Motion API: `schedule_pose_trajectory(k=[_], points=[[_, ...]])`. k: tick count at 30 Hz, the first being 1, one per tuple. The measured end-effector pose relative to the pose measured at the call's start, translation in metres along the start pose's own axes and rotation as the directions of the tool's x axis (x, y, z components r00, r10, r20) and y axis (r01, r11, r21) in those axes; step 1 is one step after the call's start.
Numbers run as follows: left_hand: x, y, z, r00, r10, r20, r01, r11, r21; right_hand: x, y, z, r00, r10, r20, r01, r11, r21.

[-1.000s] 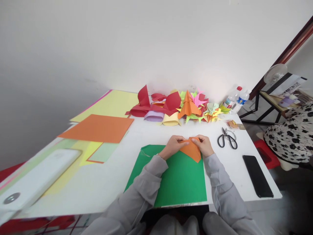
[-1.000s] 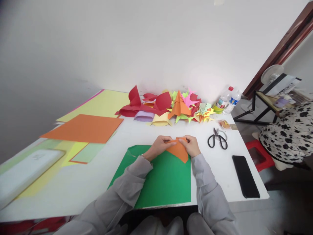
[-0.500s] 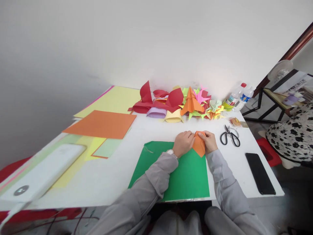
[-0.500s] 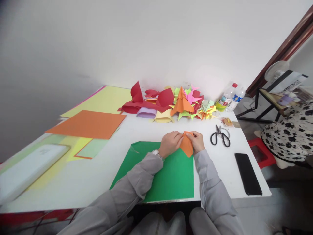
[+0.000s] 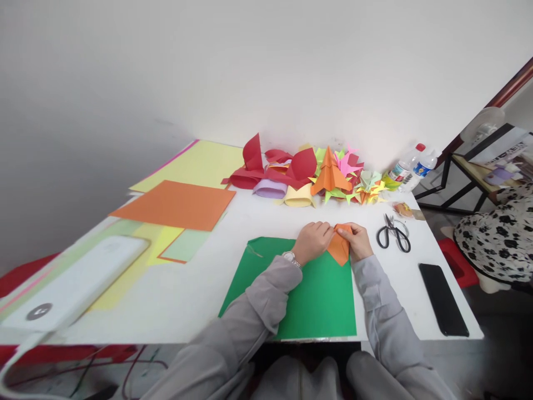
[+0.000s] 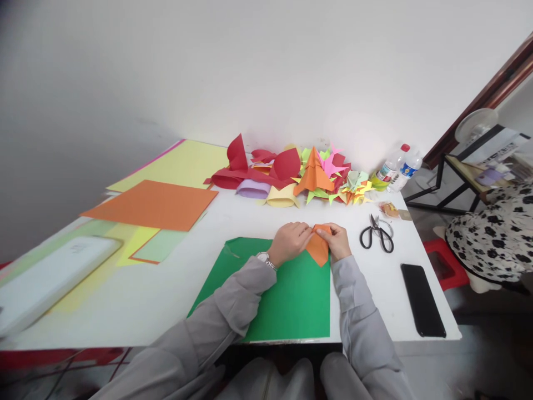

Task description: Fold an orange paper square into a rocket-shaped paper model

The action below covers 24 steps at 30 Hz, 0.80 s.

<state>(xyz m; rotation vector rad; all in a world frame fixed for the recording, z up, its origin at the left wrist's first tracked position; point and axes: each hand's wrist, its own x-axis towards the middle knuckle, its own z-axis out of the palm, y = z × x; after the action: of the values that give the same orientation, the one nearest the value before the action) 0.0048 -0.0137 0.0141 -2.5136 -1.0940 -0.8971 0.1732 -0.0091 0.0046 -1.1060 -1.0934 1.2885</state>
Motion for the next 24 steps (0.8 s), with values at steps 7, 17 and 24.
schedule_pose_trajectory(k=[7, 17, 24], points=[[0.016, -0.005, -0.019, 0.978, 0.153, 0.144, -0.169, 0.979, 0.11, 0.001, -0.005, 0.003, 1.0, 0.01, 0.008, -0.01, 0.999, 0.048], [-0.047, 0.002, -0.066, 0.975, 0.157, 0.159, -0.147, 0.987, -0.072, -0.019, -0.012, 0.021, 0.923, 0.106, 0.369, -0.059, 0.989, -0.137], [-0.057, 0.012, -0.045, 0.999, 0.0, 0.041, 0.005, 0.992, -0.125, -0.02, -0.015, 0.018, 0.924, 0.114, 0.365, -0.06, 0.986, -0.156]])
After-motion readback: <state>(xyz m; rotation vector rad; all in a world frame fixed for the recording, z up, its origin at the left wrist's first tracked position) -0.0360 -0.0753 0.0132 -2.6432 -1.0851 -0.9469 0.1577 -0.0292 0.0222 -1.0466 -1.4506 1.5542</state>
